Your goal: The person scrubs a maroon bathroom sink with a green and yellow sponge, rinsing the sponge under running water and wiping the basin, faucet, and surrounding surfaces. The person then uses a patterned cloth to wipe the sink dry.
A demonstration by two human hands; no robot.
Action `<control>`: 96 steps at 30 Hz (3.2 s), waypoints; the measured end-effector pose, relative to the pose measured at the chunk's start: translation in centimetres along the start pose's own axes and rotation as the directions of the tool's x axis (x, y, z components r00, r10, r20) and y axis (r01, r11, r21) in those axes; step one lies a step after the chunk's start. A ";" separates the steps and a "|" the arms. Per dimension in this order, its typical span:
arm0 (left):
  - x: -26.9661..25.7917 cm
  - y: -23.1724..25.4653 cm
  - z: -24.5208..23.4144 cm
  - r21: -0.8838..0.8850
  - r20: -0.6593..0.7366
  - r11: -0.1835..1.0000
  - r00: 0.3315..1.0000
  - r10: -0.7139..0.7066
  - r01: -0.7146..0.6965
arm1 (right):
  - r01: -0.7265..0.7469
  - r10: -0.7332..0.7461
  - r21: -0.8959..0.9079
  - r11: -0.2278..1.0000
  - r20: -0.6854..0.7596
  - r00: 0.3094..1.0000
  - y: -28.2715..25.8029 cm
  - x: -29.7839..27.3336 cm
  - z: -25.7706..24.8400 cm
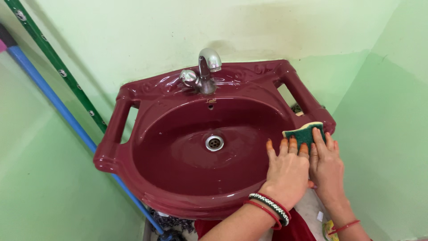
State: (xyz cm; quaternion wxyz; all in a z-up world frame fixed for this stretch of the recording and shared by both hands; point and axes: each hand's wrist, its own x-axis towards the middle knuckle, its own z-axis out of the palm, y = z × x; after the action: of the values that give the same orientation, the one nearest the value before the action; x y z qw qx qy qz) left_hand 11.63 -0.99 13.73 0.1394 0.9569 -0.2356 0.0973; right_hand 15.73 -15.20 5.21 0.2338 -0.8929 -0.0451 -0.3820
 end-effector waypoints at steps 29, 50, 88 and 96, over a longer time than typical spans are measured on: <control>11.6 -8.2 8.3 -0.713 0.389 0.546 0.896 -0.215 0.440 | 0.212 -0.328 0.255 0.944 0.635 0.699 -2.4 20.2 8.1; 9.9 -14.3 7.0 -0.633 0.481 0.646 0.871 -0.104 0.427 | 0.493 -0.270 -0.057 0.868 0.778 0.567 -3.0 14.8 4.7; -19.9 -22.0 -16.2 0.014 0.002 0.988 0.988 -0.155 0.155 | 0.074 -0.487 0.495 0.866 0.800 0.350 -33.3 1.3 0.3; -21.9 -30.0 -17.4 0.123 0.011 0.975 0.983 -0.185 0.183 | 0.070 -0.490 0.548 0.834 0.676 0.551 -38.6 -0.5 5.8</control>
State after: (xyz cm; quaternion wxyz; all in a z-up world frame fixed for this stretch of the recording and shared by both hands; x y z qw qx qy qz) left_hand 4.83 39.17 17.98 0.0869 0.9823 -0.1411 0.0876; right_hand 9.23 21.74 16.18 0.3261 -0.8645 -0.3799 0.0447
